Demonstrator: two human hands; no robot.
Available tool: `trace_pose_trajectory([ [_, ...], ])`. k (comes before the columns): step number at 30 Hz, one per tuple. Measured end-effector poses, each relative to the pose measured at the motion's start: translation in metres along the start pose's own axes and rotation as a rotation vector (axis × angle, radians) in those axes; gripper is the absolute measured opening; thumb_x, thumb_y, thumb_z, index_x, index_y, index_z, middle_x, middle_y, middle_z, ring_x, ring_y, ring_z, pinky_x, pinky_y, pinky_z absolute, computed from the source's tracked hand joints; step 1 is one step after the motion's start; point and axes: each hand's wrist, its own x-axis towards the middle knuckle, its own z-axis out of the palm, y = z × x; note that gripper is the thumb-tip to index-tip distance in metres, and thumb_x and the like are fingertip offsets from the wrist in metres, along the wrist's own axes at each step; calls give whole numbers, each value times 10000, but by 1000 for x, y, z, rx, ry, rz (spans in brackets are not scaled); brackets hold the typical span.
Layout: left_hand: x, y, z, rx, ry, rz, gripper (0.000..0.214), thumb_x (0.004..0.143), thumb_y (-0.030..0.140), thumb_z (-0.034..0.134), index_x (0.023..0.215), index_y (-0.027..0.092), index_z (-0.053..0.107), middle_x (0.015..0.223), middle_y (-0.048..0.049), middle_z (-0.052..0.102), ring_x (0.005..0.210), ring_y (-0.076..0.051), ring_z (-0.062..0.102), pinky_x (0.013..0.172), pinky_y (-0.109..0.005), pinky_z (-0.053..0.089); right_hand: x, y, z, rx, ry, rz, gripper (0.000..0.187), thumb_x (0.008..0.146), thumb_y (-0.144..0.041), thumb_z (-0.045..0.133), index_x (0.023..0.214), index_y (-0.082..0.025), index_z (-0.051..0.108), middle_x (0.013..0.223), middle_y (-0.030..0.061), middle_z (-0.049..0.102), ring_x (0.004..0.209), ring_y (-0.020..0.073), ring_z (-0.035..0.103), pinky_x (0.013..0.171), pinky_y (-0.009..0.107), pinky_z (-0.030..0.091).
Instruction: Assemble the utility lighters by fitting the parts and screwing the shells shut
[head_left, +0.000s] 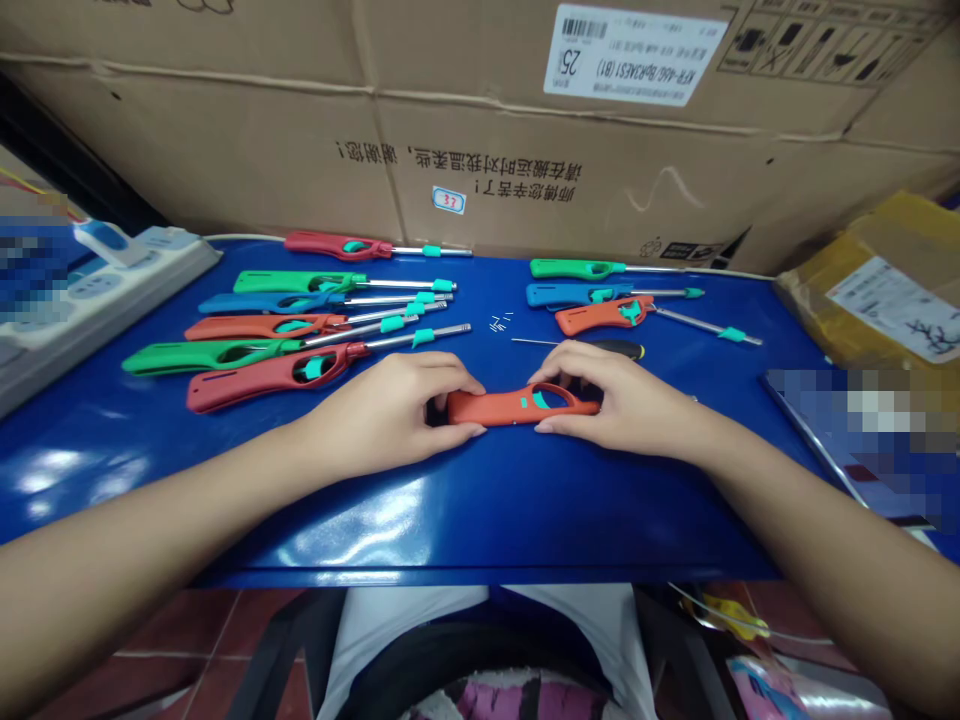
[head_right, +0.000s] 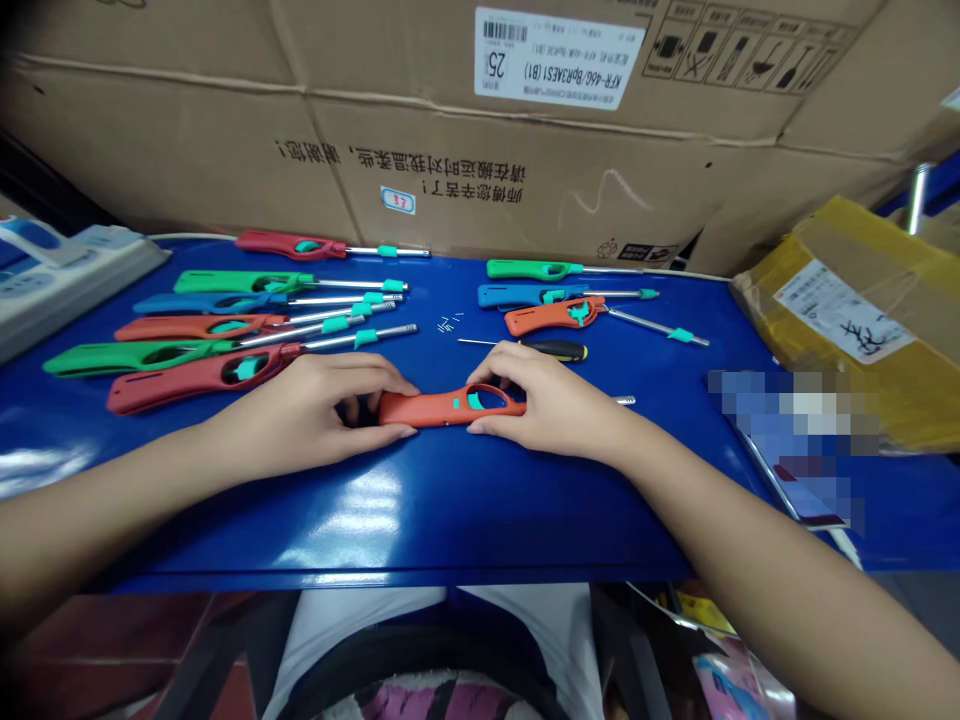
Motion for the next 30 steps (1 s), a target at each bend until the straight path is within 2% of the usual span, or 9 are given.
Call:
trace_pose_trajectory([
  [6,0,0,0,8,13,17,228,893,237,698,1105,160,734,946,-37,702,752,-131,634,620,-232,484,-2,-2,-2,-41,-32,9,307,864,-342,786,1113,-224,652,1135,68,666,1024,227,638,907,376,525],
  [15,0,-1,3,-7,20,7,200,899,267,718,1061,151,740,930,-47,706,715,-130,640,606,-235,497,-1,0,1,-48,-14,18,302,858,-338,786,1110,-220,670,1129,79,666,997,233,656,887,387,547],
  [20,-2,0,6,64,13,-7,209,906,295,732,1065,161,734,1046,-62,711,810,-160,689,704,-265,548,-1,-3,3,-113,-7,9,295,869,-335,774,1127,-215,695,1138,93,667,1030,252,669,930,405,550],
  [22,-4,3,7,181,-2,-5,189,925,303,706,1057,169,724,1050,-53,711,842,-179,700,730,-283,552,-2,-4,2,-191,-20,-22,309,898,-341,740,1167,-194,698,1145,110,671,1017,258,671,910,409,555],
  [26,-5,8,8,424,-18,25,194,953,276,613,1081,158,698,1001,-57,717,838,-208,701,665,-291,524,-2,-5,-1,-413,-66,-176,311,989,-346,606,1220,-162,702,1208,152,693,1040,295,672,908,461,538],
  [30,-4,4,6,353,24,65,262,1016,307,530,1174,167,686,1049,-68,724,907,-201,708,744,-287,540,0,-7,-4,-428,-44,-237,273,1044,-330,510,1195,-200,697,1163,115,739,1029,258,689,923,420,522],
])
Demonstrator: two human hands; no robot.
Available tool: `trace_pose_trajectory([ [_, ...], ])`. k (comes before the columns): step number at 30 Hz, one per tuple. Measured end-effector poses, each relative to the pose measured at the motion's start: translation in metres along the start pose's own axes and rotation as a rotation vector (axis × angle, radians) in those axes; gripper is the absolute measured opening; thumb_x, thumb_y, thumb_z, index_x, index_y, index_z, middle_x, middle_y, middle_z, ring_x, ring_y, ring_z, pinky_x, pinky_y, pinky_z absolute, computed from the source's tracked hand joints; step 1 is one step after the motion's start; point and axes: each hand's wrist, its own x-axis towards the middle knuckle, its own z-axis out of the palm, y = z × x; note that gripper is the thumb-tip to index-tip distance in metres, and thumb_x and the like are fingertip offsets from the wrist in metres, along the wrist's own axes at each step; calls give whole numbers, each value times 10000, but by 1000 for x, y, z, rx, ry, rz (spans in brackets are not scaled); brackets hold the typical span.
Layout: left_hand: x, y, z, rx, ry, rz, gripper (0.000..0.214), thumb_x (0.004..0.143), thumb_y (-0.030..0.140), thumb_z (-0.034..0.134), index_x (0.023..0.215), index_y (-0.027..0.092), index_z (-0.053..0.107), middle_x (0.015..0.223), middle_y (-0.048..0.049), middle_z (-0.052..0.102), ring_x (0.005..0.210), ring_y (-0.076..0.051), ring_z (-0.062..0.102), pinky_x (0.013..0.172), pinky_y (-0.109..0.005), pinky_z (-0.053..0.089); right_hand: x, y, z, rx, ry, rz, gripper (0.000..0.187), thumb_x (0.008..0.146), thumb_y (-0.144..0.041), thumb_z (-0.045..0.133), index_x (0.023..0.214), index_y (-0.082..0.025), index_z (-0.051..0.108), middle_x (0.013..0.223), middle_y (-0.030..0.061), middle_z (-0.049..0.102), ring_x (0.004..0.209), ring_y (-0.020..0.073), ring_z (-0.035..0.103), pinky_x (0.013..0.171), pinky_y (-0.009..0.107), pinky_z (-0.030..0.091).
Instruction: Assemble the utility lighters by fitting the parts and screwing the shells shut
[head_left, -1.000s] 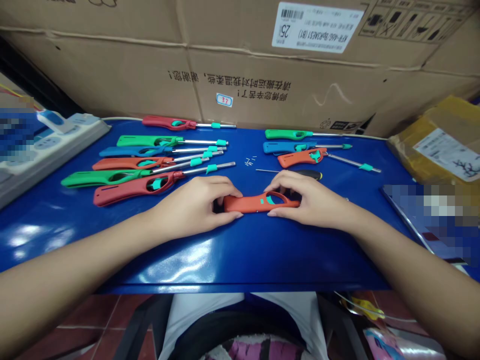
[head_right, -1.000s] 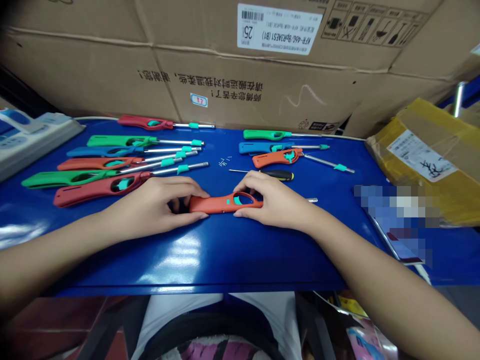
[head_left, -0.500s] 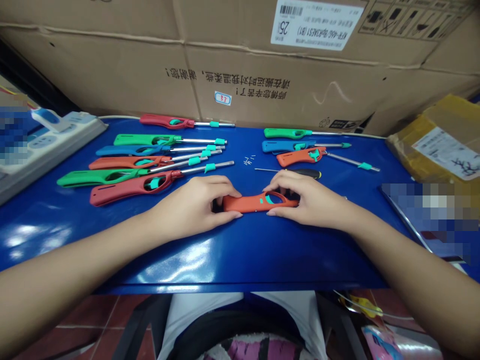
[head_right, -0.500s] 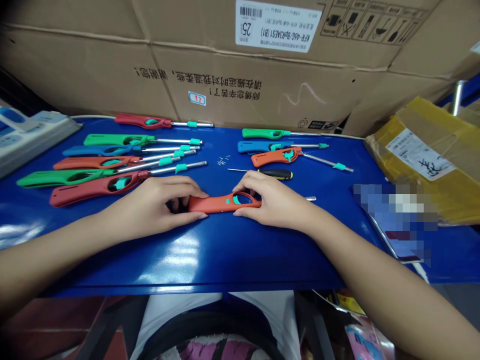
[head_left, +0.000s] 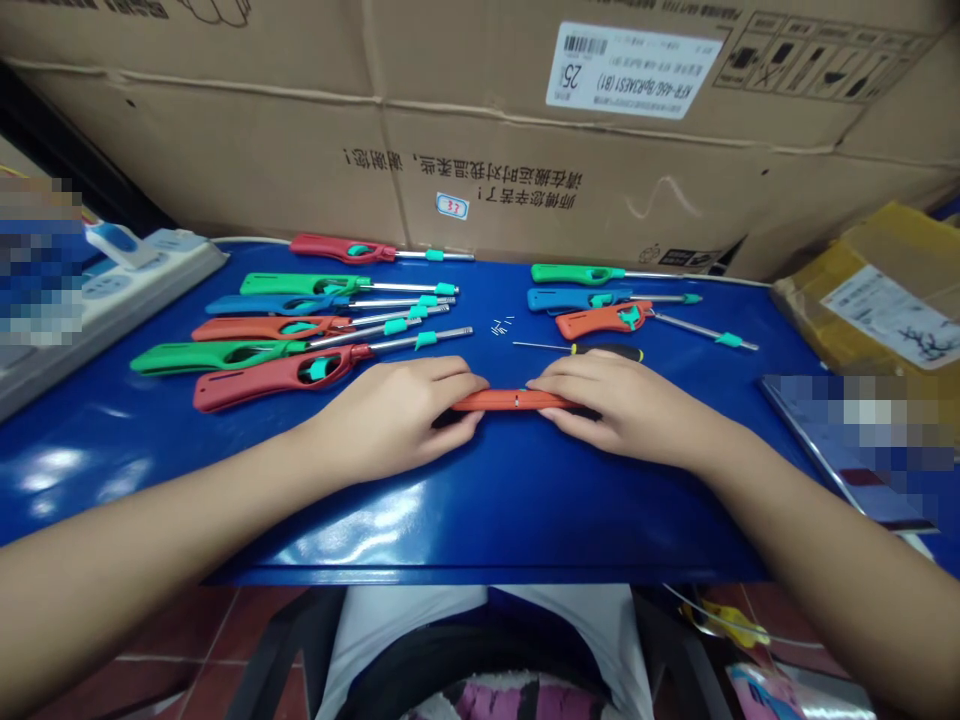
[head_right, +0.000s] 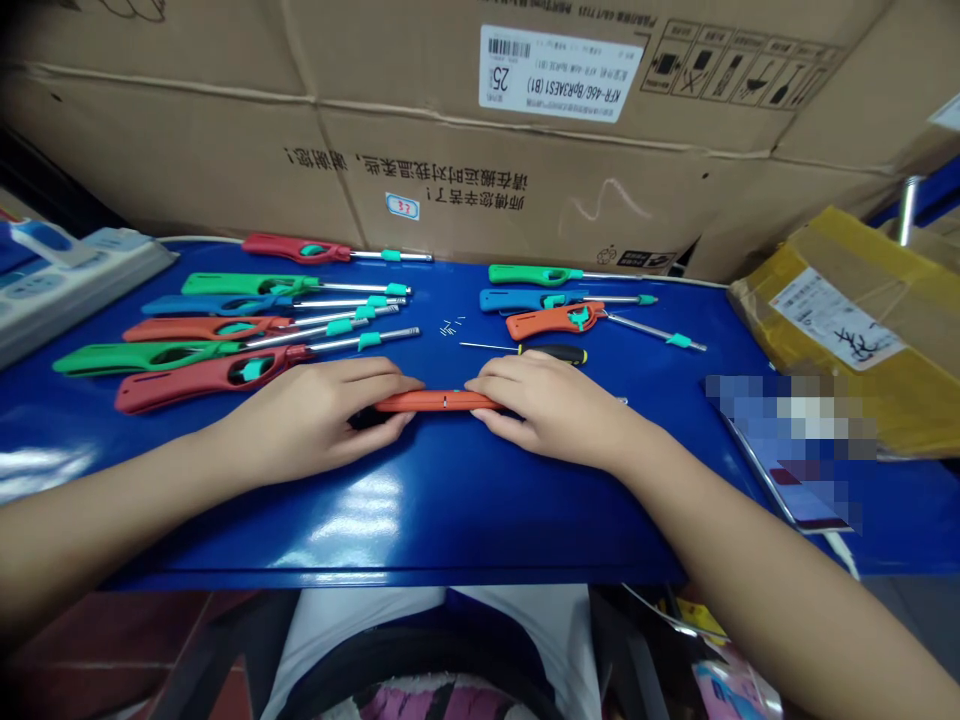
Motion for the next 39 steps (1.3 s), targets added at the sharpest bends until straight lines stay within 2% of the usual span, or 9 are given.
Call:
trace_pose_trajectory([
  [7,2,-2,1,-166,8,20,282,1060,356,499,1071,156,697,948,-51,685,828,-170,660,729,-273,499,0,-8,-1,20,31,94,220,1056,-370,486,1049,-210,637,992,79,698,847,217,657,728,341,488],
  [12,2,1,3,-252,10,37,285,1062,328,503,1078,136,712,871,-40,651,782,-158,628,707,-263,480,0,-12,2,-92,38,64,246,1058,-312,434,934,-184,604,909,82,646,723,201,585,587,329,396],
  [19,3,-7,-2,-155,74,60,265,1052,310,517,1083,129,708,922,-59,687,816,-174,655,728,-279,502,-2,-2,-4,132,111,181,141,979,-354,644,986,-216,617,967,41,671,823,185,619,721,308,467],
  [23,1,-11,-6,-105,127,88,259,1046,299,526,1094,116,704,953,-72,710,835,-183,664,742,-290,507,-4,3,-8,130,138,175,134,967,-332,662,946,-206,623,907,40,656,783,183,598,706,309,457],
  [26,1,-10,-9,-134,99,79,257,1044,297,521,1074,122,707,932,-66,706,822,-179,655,734,-286,494,-5,3,-7,101,137,159,152,978,-334,644,918,-197,618,881,50,656,772,193,599,674,310,448],
  [30,5,-8,-9,-410,56,-127,269,1003,374,579,1000,147,722,864,-46,703,762,-165,641,690,-270,487,-5,3,-6,96,182,175,162,994,-351,624,996,-191,651,954,66,710,834,212,658,730,332,507],
  [35,14,-11,0,-1228,-130,-631,428,907,518,660,724,132,677,549,-10,563,466,-97,487,435,-204,394,-3,2,-5,91,103,47,485,966,-423,674,1381,-192,576,1333,131,662,1228,275,639,1024,410,535],
  [37,15,-12,2,-1368,-183,-697,434,882,523,699,729,118,701,577,-30,603,462,-81,484,415,-182,388,-2,1,-3,80,54,13,464,998,-386,631,1418,-197,571,1349,131,653,1216,260,650,993,392,562],
  [39,15,-10,4,-1351,-153,-682,376,881,493,724,877,119,758,639,-40,664,496,-85,547,448,-171,444,-2,-1,-1,62,46,4,426,1036,-342,560,1430,-180,577,1321,134,671,1178,250,669,956,382,581],
])
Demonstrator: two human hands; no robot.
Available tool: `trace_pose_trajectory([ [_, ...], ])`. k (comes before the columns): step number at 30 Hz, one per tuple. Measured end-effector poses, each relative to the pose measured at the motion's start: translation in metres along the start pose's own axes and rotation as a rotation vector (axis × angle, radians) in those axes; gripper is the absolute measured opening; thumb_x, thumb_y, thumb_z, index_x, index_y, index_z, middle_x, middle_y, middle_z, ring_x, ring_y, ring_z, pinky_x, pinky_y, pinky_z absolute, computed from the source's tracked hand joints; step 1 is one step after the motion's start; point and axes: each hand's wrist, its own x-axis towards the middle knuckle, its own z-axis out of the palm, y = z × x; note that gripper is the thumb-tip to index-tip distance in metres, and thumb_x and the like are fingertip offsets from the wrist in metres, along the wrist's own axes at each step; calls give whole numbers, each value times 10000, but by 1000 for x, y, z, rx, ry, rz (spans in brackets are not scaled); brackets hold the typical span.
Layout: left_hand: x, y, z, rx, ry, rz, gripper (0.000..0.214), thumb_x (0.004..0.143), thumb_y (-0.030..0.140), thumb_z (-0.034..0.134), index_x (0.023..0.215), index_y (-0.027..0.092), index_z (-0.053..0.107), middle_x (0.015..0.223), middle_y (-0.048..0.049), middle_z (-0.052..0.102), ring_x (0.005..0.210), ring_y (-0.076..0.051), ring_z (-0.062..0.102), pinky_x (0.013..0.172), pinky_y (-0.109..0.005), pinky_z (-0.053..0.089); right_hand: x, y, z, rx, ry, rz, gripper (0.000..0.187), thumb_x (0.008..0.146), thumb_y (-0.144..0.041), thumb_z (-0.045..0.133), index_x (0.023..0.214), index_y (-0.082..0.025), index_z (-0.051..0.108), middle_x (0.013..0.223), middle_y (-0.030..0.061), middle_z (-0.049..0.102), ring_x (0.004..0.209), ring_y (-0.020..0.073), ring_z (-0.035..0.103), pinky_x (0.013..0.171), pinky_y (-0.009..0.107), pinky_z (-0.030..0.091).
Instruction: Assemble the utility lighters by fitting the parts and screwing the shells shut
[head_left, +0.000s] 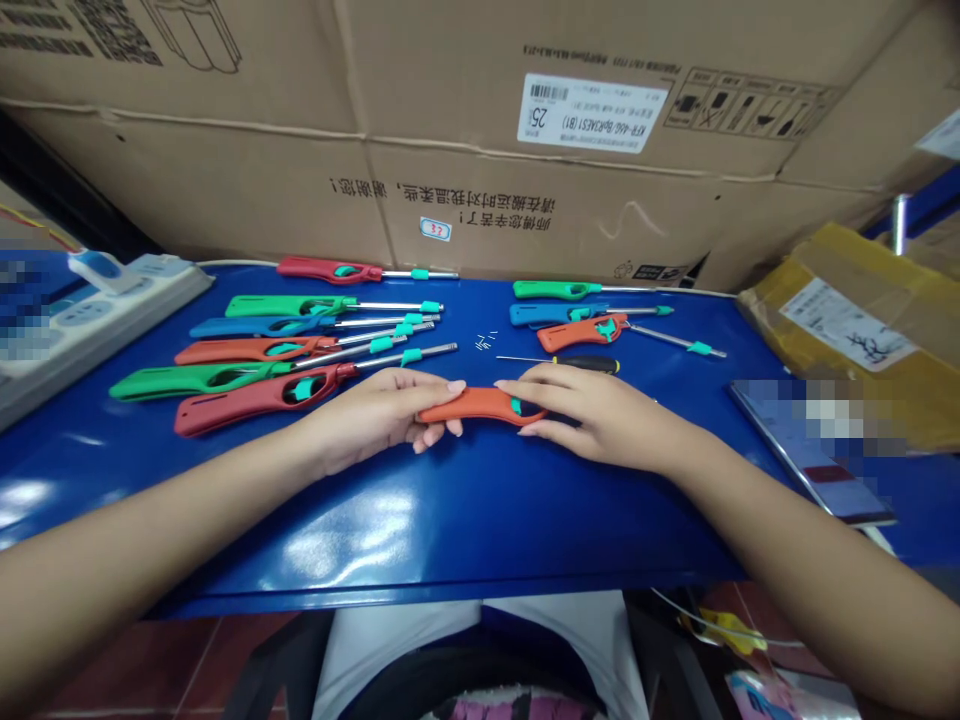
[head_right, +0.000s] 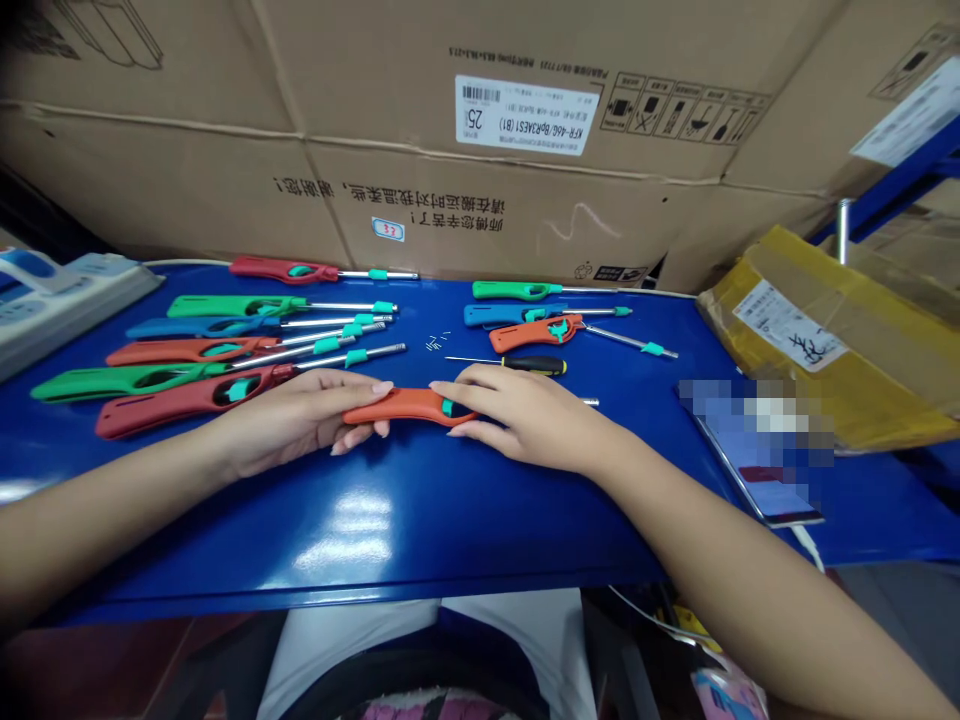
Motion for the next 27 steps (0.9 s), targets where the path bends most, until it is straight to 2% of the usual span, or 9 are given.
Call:
trace_pose_trajectory([
  [2,-2,-2,2,97,44,121,357,869,416,764,1110,152,759,745,-35,727,583,-104,646,544,-180,537,0,-1,1,-14,16,7,425,1056,-324,513,1437,-149,578,1299,143,685,1161,253,677,944,385,588],
  [4,-4,-4,5,222,74,276,409,860,343,787,1234,188,727,919,-42,766,663,-117,705,629,-203,594,0,-1,2,-9,34,19,418,1065,-313,489,1425,-126,590,1281,146,695,1149,251,683,947,385,588],
  [6,-5,-7,6,341,90,418,361,883,321,768,1221,197,741,1106,-61,755,652,-106,709,619,-212,606,1,-2,2,17,35,24,409,1063,-317,498,1407,-122,604,1271,139,705,1133,241,692,950,374,586],
  [8,-6,-9,6,480,94,551,291,919,311,733,1186,201,764,1172,-65,745,665,-106,717,636,-216,613,1,-3,3,48,30,13,395,1057,-328,516,1389,-137,616,1263,125,714,1120,230,700,955,361,583],
  [12,-7,-9,5,711,51,776,286,941,250,714,1221,217,762,1162,-55,777,1006,-177,751,933,-250,598,1,-7,7,87,36,-30,365,1059,-316,515,1362,-146,628,1256,120,729,1128,223,708,973,357,578],
  [18,-11,-9,8,790,85,865,295,935,228,720,1223,172,757,1151,-62,789,1012,-170,762,954,-219,586,1,-10,11,97,109,-46,319,1061,-261,495,1284,-110,667,1187,127,764,1072,232,724,946,366,587],
  [23,-12,-10,10,817,103,874,266,934,233,723,1180,142,767,1114,-72,797,965,-165,772,909,-200,591,4,-12,9,112,61,-19,311,1063,-299,501,1247,-120,677,1177,127,758,1073,241,712,947,380,569],
  [27,-13,-10,12,858,65,884,251,937,238,722,1165,141,765,1095,-71,800,928,-160,772,860,-197,592,7,-15,9,200,-20,0,279,1060,-307,505,1207,-151,684,1101,97,753,1003,228,703,896,372,559],
])
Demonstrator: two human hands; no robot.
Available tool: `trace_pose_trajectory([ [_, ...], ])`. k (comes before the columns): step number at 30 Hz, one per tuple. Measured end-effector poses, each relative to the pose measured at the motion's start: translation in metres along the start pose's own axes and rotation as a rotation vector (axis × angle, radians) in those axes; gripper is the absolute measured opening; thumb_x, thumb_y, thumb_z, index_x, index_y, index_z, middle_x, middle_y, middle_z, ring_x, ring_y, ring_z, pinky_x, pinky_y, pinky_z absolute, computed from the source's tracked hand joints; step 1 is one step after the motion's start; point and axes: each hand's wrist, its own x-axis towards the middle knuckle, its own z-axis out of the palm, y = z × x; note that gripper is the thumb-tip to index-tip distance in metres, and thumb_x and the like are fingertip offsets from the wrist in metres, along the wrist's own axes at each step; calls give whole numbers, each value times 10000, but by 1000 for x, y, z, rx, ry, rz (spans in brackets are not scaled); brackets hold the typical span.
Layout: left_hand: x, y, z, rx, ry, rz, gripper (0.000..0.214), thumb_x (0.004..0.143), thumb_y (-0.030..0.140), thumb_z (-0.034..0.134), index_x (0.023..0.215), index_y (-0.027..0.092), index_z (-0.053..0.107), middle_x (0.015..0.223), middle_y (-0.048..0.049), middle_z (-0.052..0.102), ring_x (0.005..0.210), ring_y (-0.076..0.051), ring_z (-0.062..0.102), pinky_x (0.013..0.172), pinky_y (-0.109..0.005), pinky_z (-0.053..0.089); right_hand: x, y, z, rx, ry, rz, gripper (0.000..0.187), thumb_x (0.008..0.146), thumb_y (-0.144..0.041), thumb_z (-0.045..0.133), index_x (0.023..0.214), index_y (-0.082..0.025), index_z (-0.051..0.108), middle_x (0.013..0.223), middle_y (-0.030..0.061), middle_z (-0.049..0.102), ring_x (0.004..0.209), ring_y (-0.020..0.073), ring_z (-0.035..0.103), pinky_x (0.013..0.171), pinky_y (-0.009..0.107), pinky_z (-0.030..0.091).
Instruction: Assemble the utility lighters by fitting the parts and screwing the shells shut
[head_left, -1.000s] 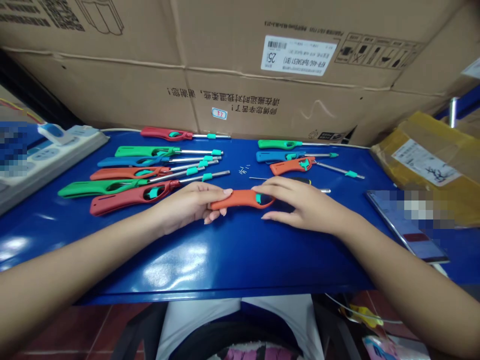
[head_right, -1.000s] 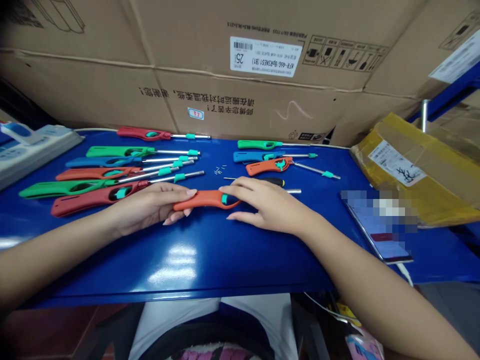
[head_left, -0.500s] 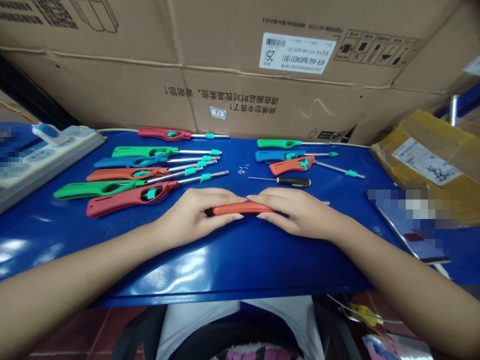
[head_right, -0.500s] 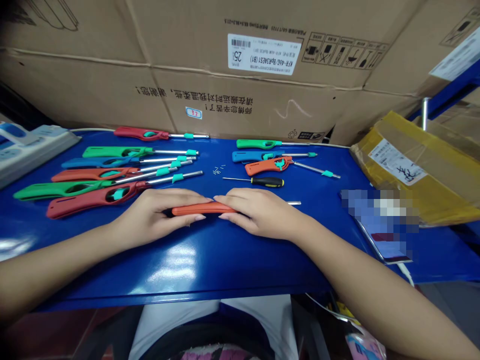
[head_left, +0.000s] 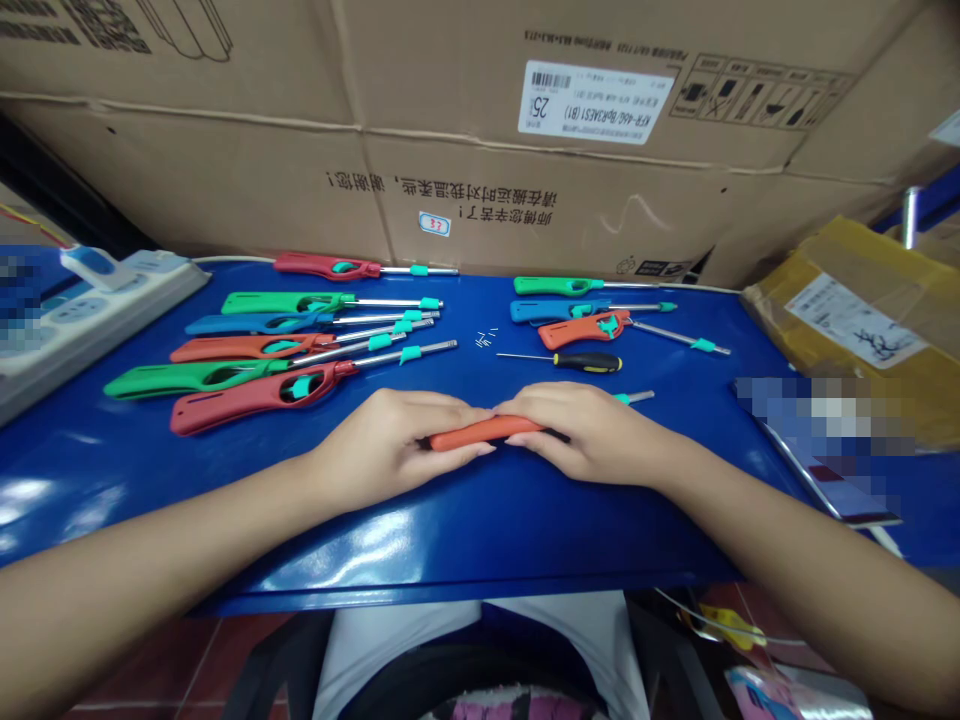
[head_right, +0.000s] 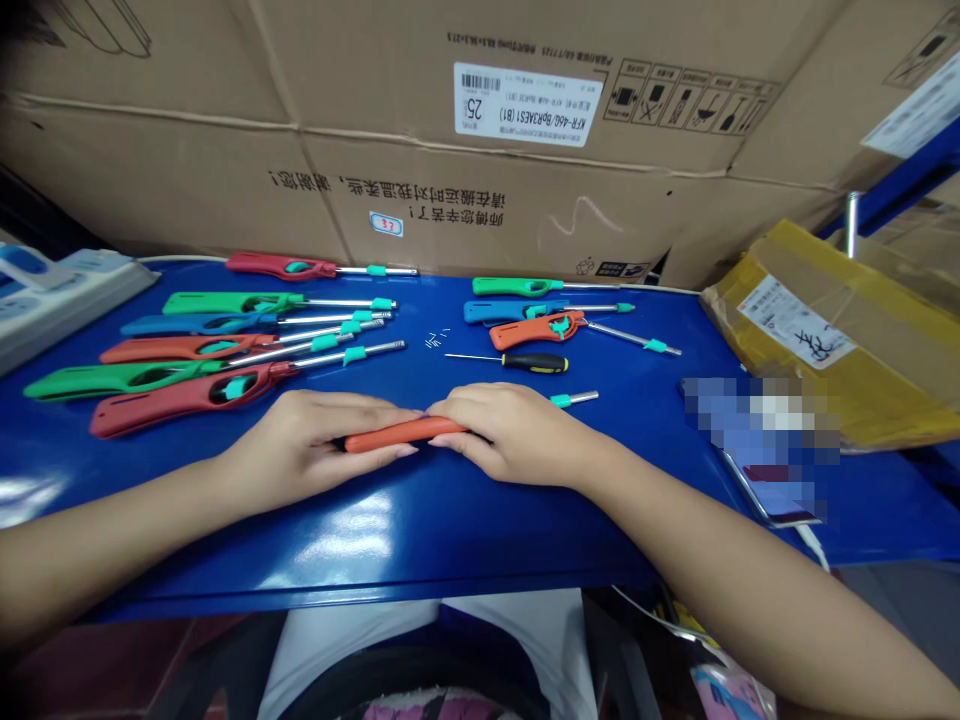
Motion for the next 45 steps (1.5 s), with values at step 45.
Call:
trace_pose_trajectory([
  [45,10,-18,-9,-440,133,-685,400,843,465,782,1109,166,776,538,30,642,474,-104,583,521,-207,503,-10,23,-16,-405,113,51,207,1037,-279,511,1060,-163,681,988,102,763,909,264,678,835,396,506],
])
